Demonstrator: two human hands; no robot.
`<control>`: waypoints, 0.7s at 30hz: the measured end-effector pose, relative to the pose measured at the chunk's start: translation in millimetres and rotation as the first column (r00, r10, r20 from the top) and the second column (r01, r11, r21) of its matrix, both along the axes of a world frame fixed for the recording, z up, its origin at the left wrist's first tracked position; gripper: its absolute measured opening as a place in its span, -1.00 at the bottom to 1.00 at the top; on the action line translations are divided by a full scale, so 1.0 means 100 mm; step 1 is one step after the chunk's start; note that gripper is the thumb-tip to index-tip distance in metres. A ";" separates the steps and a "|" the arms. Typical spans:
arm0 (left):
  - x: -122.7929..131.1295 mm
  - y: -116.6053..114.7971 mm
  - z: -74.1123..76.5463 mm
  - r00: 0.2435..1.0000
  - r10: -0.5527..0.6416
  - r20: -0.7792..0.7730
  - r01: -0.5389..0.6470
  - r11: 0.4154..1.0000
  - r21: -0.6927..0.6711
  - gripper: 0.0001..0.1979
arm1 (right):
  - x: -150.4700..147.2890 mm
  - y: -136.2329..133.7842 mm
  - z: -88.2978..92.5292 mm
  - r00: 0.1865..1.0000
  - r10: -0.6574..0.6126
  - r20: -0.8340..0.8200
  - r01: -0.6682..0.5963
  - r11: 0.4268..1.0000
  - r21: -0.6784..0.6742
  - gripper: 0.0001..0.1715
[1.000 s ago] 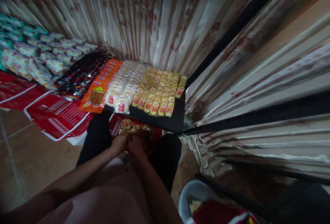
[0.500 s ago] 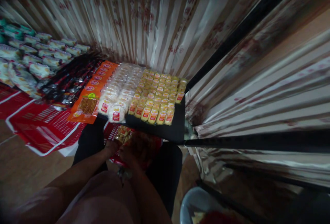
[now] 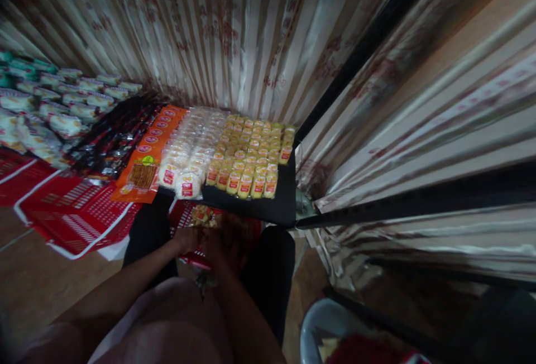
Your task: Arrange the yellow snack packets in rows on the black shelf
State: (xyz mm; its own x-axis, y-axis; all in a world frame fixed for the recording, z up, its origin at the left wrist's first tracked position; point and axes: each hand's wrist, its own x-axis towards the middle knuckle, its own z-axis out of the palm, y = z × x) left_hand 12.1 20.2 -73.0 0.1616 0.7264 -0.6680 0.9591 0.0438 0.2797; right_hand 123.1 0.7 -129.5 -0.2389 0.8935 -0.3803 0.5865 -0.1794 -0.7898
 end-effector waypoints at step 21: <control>-0.08 0.08 1.02 0.583 0.501 0.640 -0.313 0.865 -0.392 -0.69 | 0.58 -0.06 1.11 0.984 0.175 0.028 -0.172 0.907 0.383 -0.46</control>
